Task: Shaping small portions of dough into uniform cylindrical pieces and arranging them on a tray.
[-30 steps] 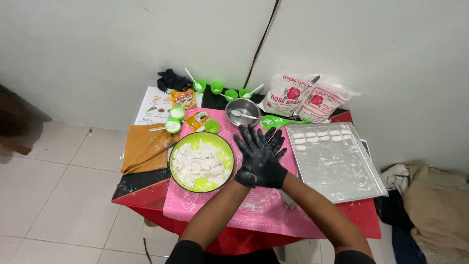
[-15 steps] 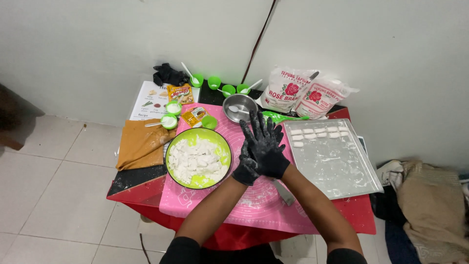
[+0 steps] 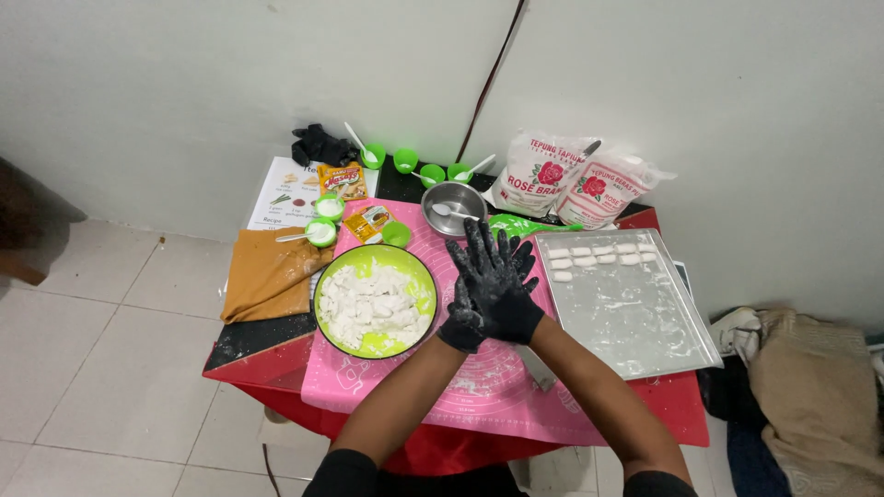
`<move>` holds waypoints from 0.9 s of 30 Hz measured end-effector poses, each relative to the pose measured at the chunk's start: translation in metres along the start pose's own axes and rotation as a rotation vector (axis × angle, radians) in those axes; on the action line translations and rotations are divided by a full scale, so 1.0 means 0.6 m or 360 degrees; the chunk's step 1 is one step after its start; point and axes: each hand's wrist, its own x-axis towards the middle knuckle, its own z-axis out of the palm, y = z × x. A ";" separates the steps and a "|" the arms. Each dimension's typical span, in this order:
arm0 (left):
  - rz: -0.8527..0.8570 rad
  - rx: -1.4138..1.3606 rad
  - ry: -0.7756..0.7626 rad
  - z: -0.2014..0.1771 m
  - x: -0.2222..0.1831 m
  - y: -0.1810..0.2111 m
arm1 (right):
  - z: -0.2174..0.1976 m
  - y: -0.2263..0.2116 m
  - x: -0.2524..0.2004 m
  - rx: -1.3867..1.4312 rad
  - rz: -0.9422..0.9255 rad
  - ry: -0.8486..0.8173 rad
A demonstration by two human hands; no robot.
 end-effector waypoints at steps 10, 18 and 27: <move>-0.1095 -0.0315 0.0165 -0.115 0.063 0.052 | -0.016 -0.004 0.025 0.0283 0.0146 0.0383; -0.1472 -0.0093 0.0503 -0.049 0.071 0.079 | -0.031 0.080 0.000 0.0830 -0.0146 0.0303; -0.1840 0.0399 0.0765 -0.126 0.068 0.085 | -0.055 0.044 -0.072 0.0831 0.0064 -0.0159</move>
